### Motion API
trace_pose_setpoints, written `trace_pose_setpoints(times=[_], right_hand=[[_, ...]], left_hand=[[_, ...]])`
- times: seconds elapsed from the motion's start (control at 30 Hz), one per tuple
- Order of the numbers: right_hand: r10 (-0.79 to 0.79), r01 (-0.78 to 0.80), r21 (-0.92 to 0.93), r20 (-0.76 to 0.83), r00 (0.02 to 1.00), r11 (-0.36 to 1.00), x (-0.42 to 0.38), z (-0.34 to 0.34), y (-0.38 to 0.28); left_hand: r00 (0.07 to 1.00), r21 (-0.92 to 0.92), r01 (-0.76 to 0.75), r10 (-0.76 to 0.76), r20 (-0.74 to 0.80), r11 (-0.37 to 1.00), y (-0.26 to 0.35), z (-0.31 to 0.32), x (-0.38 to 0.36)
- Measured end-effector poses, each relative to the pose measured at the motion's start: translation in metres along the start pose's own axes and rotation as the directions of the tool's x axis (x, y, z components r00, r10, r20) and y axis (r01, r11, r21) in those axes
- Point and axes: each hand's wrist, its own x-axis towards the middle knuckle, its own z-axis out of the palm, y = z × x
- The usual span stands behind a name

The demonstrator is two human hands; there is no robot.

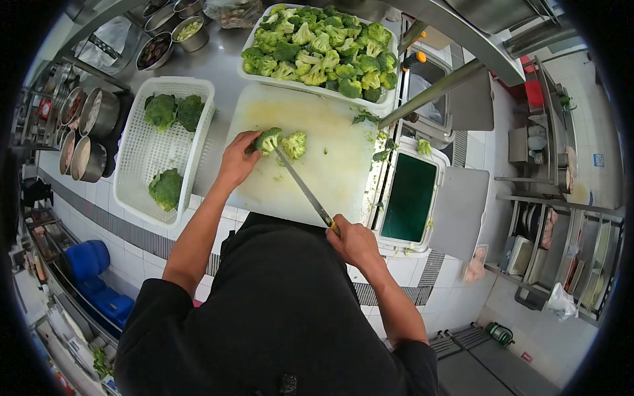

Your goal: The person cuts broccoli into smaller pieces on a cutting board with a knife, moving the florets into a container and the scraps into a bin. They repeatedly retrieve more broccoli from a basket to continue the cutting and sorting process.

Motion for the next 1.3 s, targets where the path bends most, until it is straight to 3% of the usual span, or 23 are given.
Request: trace_pose_setpoints(times=[0.5,0.7,0.8,0.87,0.9,0.97,1.0,1.03,1.07,1.1,1.17,1.23,1.3], right_hand=[[-0.111,0.094,-0.204,-0.076,0.991,0.975,0.019,-0.007,-0.024],[-0.134,0.096,-0.245,-0.146,0.980,0.965,0.059,0.032,-0.011],[-0.039,0.034,-0.156,-0.031,0.999,0.987,0.057,0.019,-0.015],[0.009,-0.007,-0.083,0.014,1.000,0.997,0.045,0.004,-0.009],[0.019,-0.017,-0.057,0.044,0.999,0.998,0.032,-0.002,-0.004],[0.029,-0.026,-0.030,0.078,0.997,0.999,0.005,-0.013,0.006],[0.061,-0.062,0.006,0.123,0.991,0.998,-0.008,-0.018,0.011],[0.091,-0.099,0.040,0.168,0.981,0.994,-0.019,-0.021,0.019],[0.092,-0.099,0.039,0.169,0.981,0.994,-0.030,-0.020,0.028],[0.120,-0.139,0.127,0.142,0.982,0.982,-0.041,-0.020,0.037],[0.160,-0.181,0.222,0.109,0.981,0.958,-0.054,-0.018,0.049],[0.265,-0.252,0.313,0.000,0.964,0.916,-0.061,-0.009,0.059],[0.327,-0.307,0.337,-0.002,0.945,0.890,-0.057,0.002,0.061]], left_hand=[[0.998,-0.021,0.007,-0.009,-0.069,1.000,0.002,0.005,0.001],[0.999,0.015,0.016,-0.015,-0.048,1.000,0.004,0.002,0.006],[0.999,0.065,0.026,-0.028,0.031,0.998,0.005,-0.009,0.000],[1.000,0.278,-0.002,0.003,-0.002,0.960,0.002,-0.014,0.004],[1.000,0.277,-0.017,0.016,0.007,0.961,0.011,-0.013,0.008],[0.985,0.309,-0.167,0.171,0.017,0.936,0.031,-0.012,0.012],[0.985,0.309,-0.166,0.169,0.016,0.936,0.040,-0.003,0.014],[0.965,0.415,-0.254,0.258,0.047,0.874,0.051,0.010,0.020],[0.935,0.510,-0.338,0.342,0.089,0.791,0.059,0.017,0.025],[0.935,0.508,-0.340,0.344,0.089,0.792,0.058,0.024,0.030],[0.904,0.503,-0.427,0.345,0.253,0.752,0.055,0.040,0.042],[0.911,0.455,-0.413,0.355,0.211,0.789,0.062,0.045,0.046],[0.917,0.404,-0.399,0.358,0.177,0.823,0.064,0.052,0.043]])
